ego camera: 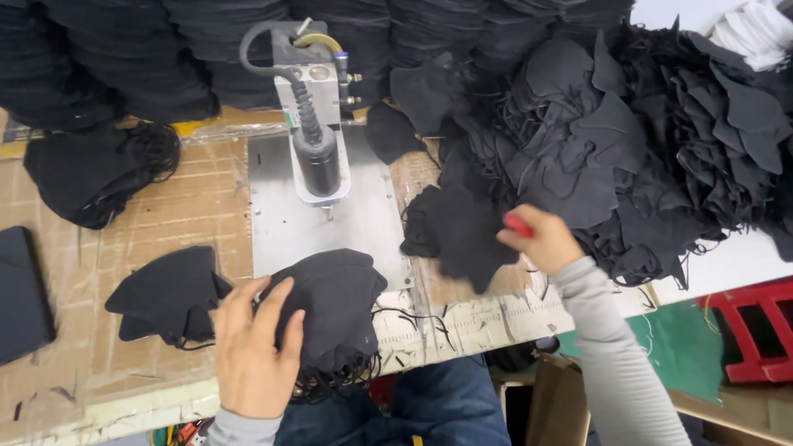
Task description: Trimming excess thread or material from black face masks using small pliers or nippers.
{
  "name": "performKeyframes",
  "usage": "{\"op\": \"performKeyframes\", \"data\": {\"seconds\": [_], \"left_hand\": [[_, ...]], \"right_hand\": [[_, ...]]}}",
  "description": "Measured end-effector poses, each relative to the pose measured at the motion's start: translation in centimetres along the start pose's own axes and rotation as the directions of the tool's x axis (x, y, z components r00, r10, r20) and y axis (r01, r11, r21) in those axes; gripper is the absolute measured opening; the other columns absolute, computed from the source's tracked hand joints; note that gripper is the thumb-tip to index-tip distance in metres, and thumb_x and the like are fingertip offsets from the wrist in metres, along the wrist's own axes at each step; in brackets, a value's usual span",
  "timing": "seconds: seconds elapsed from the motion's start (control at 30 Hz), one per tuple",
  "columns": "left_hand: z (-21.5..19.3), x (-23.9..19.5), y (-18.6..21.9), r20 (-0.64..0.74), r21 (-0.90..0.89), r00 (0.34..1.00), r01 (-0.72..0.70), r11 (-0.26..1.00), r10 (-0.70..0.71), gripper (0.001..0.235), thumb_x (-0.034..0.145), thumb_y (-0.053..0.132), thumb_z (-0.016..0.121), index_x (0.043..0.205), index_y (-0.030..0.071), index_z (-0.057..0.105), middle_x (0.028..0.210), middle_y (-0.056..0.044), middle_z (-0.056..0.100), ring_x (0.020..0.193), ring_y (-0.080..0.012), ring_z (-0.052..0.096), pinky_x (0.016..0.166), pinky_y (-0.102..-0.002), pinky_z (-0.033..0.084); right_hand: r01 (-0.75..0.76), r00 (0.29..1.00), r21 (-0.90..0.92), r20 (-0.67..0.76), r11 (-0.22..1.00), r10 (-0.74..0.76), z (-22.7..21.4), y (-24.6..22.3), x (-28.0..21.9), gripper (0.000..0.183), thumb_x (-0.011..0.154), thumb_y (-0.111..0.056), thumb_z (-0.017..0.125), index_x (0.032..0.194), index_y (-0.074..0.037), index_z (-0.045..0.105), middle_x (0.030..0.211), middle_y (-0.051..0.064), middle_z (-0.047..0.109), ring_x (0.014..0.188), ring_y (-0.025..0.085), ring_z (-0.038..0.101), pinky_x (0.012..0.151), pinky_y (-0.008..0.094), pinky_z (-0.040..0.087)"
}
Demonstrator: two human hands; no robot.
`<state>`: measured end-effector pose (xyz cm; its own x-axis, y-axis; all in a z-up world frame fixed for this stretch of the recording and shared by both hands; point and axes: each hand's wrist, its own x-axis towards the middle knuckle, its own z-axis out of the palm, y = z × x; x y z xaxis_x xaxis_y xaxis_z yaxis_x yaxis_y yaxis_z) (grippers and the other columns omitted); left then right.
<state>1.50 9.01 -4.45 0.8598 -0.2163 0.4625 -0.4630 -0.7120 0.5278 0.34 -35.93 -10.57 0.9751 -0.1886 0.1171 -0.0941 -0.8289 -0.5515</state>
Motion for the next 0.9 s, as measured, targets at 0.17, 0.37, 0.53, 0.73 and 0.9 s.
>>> {"op": "performKeyframes", "data": {"seconds": [0.17, 0.37, 0.53, 0.73, 0.9], "left_hand": [[-0.3, 0.2, 0.9, -0.039, -0.099, 0.999, 0.015, 0.995, -0.019, 0.036, 0.087, 0.011, 0.071, 0.122, 0.006, 0.068, 0.126, -0.016, 0.063, 0.119, -0.0364, 0.058, 0.102, -0.044, 0.046], [1.6, 2.5, 4.3, 0.201, -0.593, 0.968, 0.244, 0.768, -0.152, 0.027, 0.096, 0.012, 0.067, 0.122, 0.007, 0.07, 0.114, -0.009, 0.076, 0.103, -0.0186, 0.074, 0.089, -0.03, 0.058], [3.3, 5.7, 8.3, 0.562, -0.733, 0.827, 0.501, 0.459, -0.006, 0.031, 0.091, 0.016, 0.073, 0.12, 0.005, 0.067, 0.098, -0.007, 0.079, 0.087, -0.0122, 0.075, 0.077, -0.026, 0.059], [1.3, 3.4, 2.8, 0.257, -0.642, 0.965, 0.208, 0.738, -0.049, 0.024, 0.099, 0.026, 0.071, 0.101, 0.003, 0.076, 0.075, -0.002, 0.072, 0.067, -0.0075, 0.064, 0.061, -0.025, 0.053], [4.9, -0.9, -5.6, 0.385, -0.598, 0.765, 0.633, 0.491, -0.517, 0.021, 0.093, 0.021, 0.071, 0.101, 0.003, 0.079, 0.066, 0.0, 0.065, 0.055, -0.0068, 0.056, 0.05, -0.024, 0.046]], "right_hand": [[-0.215, 0.97, 0.631, 0.047, 0.745, 0.24, -3.8, -1.4, -1.7, 0.014, 0.09, -0.01, 0.076, 0.101, -0.004, 0.07, 0.07, -0.005, 0.055, 0.057, 0.007, 0.045, 0.052, 0.026, 0.034], [-0.226, 0.97, 0.709, 0.106, 0.668, 0.217, -4.4, -5.0, -3.4, 0.009, 0.091, -0.007, 0.073, 0.098, -0.003, 0.072, 0.069, -0.006, 0.057, 0.054, 0.003, 0.044, 0.049, 0.022, 0.034], [-0.091, 0.982, 0.557, 0.189, 0.825, -0.019, -4.5, -11.2, -4.9, 0.012, 0.088, -0.008, 0.077, 0.097, -0.001, 0.073, 0.073, -0.007, 0.057, 0.068, 0.003, 0.049, 0.06, 0.021, 0.042], [-0.053, 0.991, 0.244, 0.136, 0.968, 0.02, -3.7, -12.7, -5.5, 0.019, 0.082, -0.009, 0.081, 0.099, -0.002, 0.075, 0.067, -0.001, 0.066, 0.064, 0.007, 0.053, 0.062, 0.024, 0.047], [-0.048, 0.996, 0.93, 0.072, 0.366, -0.052, -0.3, -10.9, -4.7, 0.016, 0.082, -0.009, 0.078, 0.098, -0.009, 0.074, 0.092, -0.001, 0.075, 0.082, 0.011, 0.07, 0.075, 0.027, 0.058]]}}
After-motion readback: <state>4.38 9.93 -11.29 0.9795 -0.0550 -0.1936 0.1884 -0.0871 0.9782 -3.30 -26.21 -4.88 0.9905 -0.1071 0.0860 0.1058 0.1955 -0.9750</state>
